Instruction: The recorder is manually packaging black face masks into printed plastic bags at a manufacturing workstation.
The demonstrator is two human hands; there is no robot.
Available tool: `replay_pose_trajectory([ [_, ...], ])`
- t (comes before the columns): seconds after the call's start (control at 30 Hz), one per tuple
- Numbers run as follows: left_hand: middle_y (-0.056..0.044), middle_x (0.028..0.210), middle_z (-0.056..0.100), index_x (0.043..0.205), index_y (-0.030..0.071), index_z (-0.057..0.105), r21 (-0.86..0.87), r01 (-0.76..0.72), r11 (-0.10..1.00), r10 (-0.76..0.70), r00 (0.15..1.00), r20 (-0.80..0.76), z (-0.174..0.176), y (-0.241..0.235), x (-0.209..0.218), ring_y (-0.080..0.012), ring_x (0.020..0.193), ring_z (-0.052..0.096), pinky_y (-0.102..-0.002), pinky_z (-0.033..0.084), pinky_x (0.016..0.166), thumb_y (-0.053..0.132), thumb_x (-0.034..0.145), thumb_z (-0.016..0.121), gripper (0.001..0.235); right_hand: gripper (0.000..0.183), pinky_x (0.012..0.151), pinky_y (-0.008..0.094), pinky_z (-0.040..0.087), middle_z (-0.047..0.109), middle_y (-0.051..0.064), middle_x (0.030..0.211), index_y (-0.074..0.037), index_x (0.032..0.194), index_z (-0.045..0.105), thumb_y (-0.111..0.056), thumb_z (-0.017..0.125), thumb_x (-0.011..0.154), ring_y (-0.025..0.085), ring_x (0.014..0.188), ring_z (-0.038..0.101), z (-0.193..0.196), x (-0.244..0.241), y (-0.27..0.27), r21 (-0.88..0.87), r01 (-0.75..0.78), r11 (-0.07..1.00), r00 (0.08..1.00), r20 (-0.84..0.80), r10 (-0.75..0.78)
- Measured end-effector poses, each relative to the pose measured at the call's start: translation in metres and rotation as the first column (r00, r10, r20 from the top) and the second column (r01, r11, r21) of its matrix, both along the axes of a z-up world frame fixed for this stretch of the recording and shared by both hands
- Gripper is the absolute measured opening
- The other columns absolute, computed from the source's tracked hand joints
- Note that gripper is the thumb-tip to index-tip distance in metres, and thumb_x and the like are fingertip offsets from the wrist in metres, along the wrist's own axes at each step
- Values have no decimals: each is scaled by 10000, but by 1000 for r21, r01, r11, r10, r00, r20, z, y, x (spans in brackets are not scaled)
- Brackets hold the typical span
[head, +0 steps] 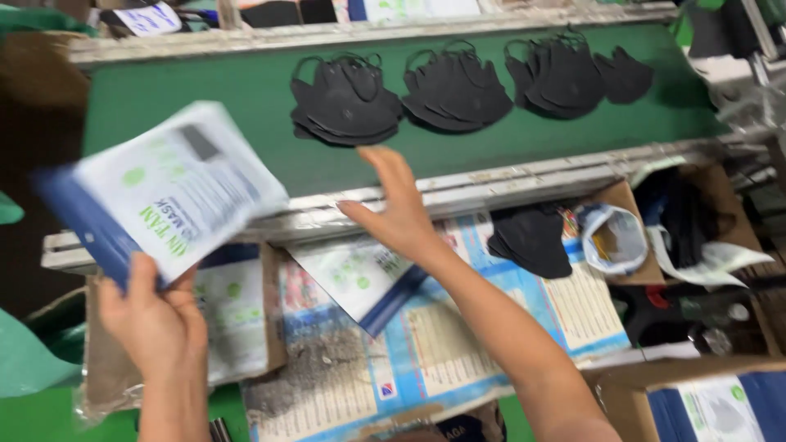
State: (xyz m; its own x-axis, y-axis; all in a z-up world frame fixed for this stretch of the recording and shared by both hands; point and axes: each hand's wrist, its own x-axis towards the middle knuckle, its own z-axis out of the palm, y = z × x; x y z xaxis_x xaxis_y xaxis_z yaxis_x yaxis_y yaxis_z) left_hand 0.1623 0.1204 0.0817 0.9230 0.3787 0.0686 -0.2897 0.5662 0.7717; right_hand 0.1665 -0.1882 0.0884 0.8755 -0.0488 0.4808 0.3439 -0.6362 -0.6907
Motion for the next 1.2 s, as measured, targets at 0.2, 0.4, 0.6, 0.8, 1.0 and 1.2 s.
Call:
replay_pose_trajectory([
  [0.2, -133, 1051, 683, 1252, -39, 580, 190, 285, 939, -220, 927, -302, -26, 1, -23, -239, 965, 720, -405, 608, 868, 52, 970, 626, 300, 1166, 936, 866, 198, 269, 316, 1550, -154, 1514, 310, -517, 911, 584, 668, 1420, 196, -17, 175, 43, -460, 253, 851, 909, -189, -372],
  [0.4, -214, 963, 744, 1143, -109, 682, 293, 455, 841, -310, 849, -428, -60, -6, -63, -276, 871, 742, -393, 630, 793, 11, 889, 711, 283, 504, 869, 632, 489, 632, 160, 1253, -102, 1333, 535, -225, 720, 881, 443, 1188, 584, -46, 218, 14, -698, 96, 710, 926, -200, -322],
  [0.6, -25, 1289, 621, 1318, 26, 470, 404, 269, 874, -218, 962, -166, 18, -61, -46, -117, 1153, 608, -287, 497, 976, 55, 682, 845, 738, 442, 761, 319, 540, 694, 109, 935, -6, 1336, 645, -68, 734, 908, 118, 829, 571, 28, 77, -16, 45, -363, 931, 931, -33, 365],
  [0.8, -34, 1010, 816, 1108, 6, 742, 375, 666, 645, -655, 734, -176, -45, -95, -84, -145, 908, 765, -276, 622, 836, 172, 833, 826, 332, 703, 1129, 404, 411, 562, 180, 1470, -16, 1372, 611, -117, 874, 727, 293, 1378, 545, 12, -139, -20, 322, -383, 866, 849, -246, 467],
  [1.0, -17, 1014, 750, 1158, 50, 697, 626, 734, 264, -713, 586, -385, -96, -100, -115, -147, 944, 712, -273, 553, 848, 159, 649, 893, 555, 857, 1048, 420, 412, 650, 168, 1274, 17, 1309, 575, -218, 962, 582, 318, 1227, 601, -145, -195, -43, 36, -214, 976, 960, -177, 217],
  [1.2, -76, 1207, 662, 1399, 91, 613, 305, 945, 117, -851, 254, -459, -48, -95, -123, -191, 1181, 631, -364, 439, 1081, 210, 711, 876, 746, 586, 1106, 414, 465, 719, 168, 1326, -33, 1389, 589, -217, 757, 859, 311, 1284, 670, -297, -197, -103, 211, -225, 951, 919, -279, 280],
])
